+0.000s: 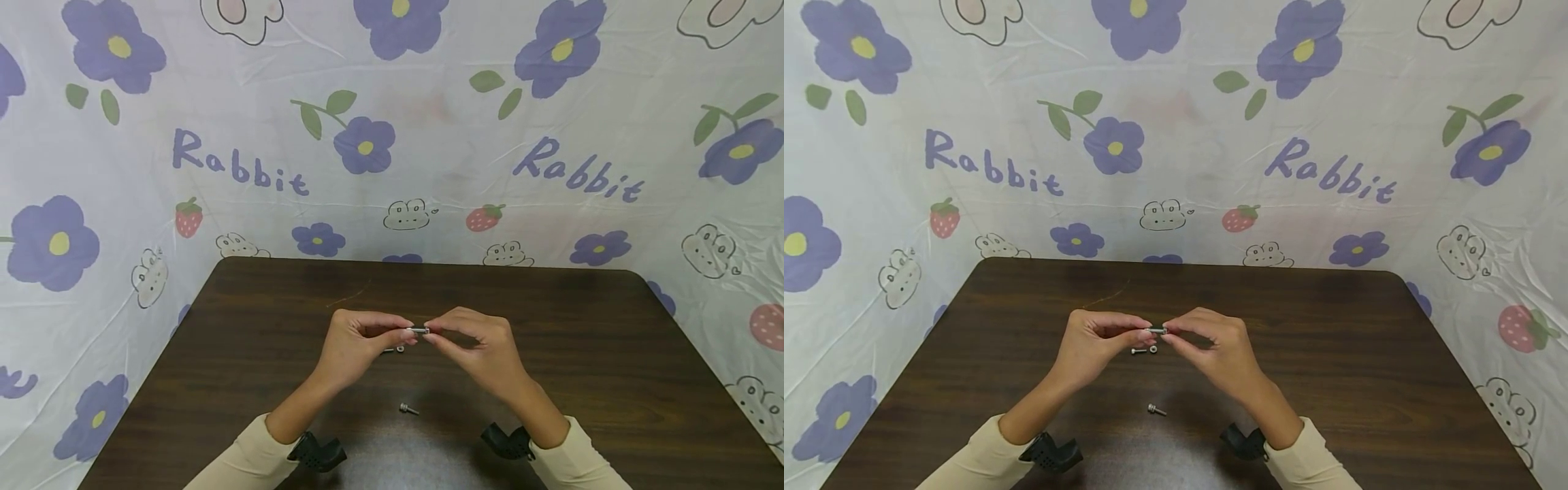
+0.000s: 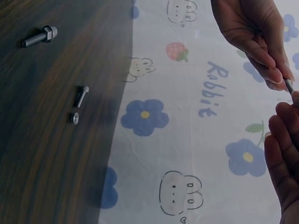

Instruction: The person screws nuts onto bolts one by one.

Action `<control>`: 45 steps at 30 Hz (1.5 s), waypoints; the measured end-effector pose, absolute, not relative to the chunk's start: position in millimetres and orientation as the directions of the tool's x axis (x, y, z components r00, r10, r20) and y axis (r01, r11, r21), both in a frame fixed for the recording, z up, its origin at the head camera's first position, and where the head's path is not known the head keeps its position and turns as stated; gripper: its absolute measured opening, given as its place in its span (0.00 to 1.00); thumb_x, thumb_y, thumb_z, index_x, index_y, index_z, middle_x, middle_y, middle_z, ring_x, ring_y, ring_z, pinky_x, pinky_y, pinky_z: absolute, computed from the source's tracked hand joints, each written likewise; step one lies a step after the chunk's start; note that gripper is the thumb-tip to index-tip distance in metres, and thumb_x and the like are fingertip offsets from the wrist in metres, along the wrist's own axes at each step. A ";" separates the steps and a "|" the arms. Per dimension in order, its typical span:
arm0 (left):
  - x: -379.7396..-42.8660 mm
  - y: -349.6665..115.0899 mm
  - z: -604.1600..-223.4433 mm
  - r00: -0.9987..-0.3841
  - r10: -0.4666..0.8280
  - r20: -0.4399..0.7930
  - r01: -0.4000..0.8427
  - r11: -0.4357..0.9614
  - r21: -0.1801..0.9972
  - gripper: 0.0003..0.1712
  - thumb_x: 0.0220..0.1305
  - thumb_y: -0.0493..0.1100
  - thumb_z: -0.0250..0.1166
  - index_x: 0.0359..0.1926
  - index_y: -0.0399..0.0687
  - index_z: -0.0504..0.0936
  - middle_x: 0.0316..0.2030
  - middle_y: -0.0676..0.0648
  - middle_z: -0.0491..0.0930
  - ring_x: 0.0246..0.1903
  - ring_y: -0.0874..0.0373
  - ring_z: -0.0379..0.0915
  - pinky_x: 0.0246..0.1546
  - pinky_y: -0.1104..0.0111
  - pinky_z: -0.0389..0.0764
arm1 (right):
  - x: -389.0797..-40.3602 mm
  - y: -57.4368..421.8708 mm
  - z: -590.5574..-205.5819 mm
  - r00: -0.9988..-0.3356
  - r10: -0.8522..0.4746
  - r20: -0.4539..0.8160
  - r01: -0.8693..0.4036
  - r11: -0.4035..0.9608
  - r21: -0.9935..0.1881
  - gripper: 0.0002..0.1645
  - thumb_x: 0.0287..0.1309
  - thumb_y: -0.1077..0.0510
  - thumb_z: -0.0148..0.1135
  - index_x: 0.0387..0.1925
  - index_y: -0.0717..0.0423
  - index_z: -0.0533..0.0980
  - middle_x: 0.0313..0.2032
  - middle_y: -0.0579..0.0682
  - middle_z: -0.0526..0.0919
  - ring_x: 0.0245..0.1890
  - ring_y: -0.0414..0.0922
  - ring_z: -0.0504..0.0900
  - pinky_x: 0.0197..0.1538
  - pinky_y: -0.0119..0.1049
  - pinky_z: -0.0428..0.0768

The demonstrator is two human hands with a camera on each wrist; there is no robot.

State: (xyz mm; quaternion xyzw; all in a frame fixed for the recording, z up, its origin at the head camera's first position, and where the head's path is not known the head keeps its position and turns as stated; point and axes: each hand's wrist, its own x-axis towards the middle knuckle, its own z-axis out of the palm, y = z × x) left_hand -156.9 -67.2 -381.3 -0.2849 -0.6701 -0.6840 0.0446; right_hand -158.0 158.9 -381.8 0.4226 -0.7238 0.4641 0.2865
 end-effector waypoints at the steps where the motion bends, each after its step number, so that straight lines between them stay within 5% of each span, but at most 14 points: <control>1: -156.8 -67.1 -381.4 -0.833 0.321 0.451 0.445 -0.098 0.890 0.06 0.61 0.34 0.73 0.40 0.36 0.90 0.33 0.43 0.89 0.31 0.50 0.88 0.33 0.60 0.89 | -158.2 158.8 -381.9 -0.476 -0.347 0.808 -0.879 0.209 -0.428 0.21 0.41 0.77 0.78 0.39 0.59 0.87 0.35 0.49 0.89 0.34 0.43 0.87 0.38 0.30 0.85; 10: -156.2 -65.9 -383.1 -0.836 0.314 0.450 0.441 -0.105 0.891 0.06 0.61 0.31 0.72 0.40 0.32 0.89 0.33 0.40 0.89 0.32 0.41 0.88 0.33 0.61 0.89 | -156.9 160.3 -384.3 -0.529 -0.390 0.754 -0.849 0.234 -0.474 0.08 0.62 0.57 0.71 0.40 0.58 0.87 0.36 0.48 0.89 0.36 0.43 0.87 0.41 0.31 0.86; 14: -156.2 -66.0 -383.2 -0.840 0.311 0.444 0.435 -0.100 0.895 0.06 0.61 0.31 0.72 0.40 0.32 0.89 0.33 0.39 0.89 0.32 0.40 0.87 0.34 0.60 0.89 | -157.8 159.8 -384.5 -0.493 -0.379 0.783 -0.870 0.218 -0.443 0.12 0.52 0.68 0.76 0.40 0.60 0.87 0.36 0.49 0.89 0.35 0.44 0.87 0.39 0.32 0.86; 20: -155.8 -66.4 -383.0 -0.846 0.310 0.435 0.427 -0.095 0.899 0.06 0.61 0.31 0.72 0.40 0.33 0.89 0.33 0.39 0.89 0.31 0.52 0.88 0.34 0.60 0.89 | -158.4 159.7 -383.4 -0.461 -0.369 0.807 -0.887 0.202 -0.414 0.22 0.39 0.78 0.77 0.39 0.61 0.87 0.35 0.51 0.89 0.35 0.45 0.87 0.41 0.28 0.85; 32: -155.2 -65.6 -383.7 -0.838 0.309 0.450 0.445 -0.088 0.891 0.06 0.61 0.31 0.72 0.40 0.33 0.90 0.33 0.41 0.89 0.32 0.39 0.87 0.34 0.60 0.89 | -158.7 160.3 -382.6 -0.463 -0.395 0.793 -0.886 0.205 -0.416 0.20 0.44 0.76 0.76 0.40 0.59 0.87 0.36 0.49 0.89 0.35 0.43 0.87 0.40 0.30 0.85; 45: -155.1 -64.9 -384.4 -0.839 0.308 0.448 0.451 -0.067 0.890 0.06 0.60 0.32 0.73 0.39 0.34 0.90 0.33 0.41 0.89 0.31 0.44 0.88 0.34 0.54 0.88 | -158.8 161.2 -382.2 -0.447 -0.403 0.798 -0.894 0.221 -0.390 0.20 0.44 0.76 0.77 0.41 0.59 0.87 0.36 0.48 0.89 0.35 0.42 0.87 0.38 0.31 0.85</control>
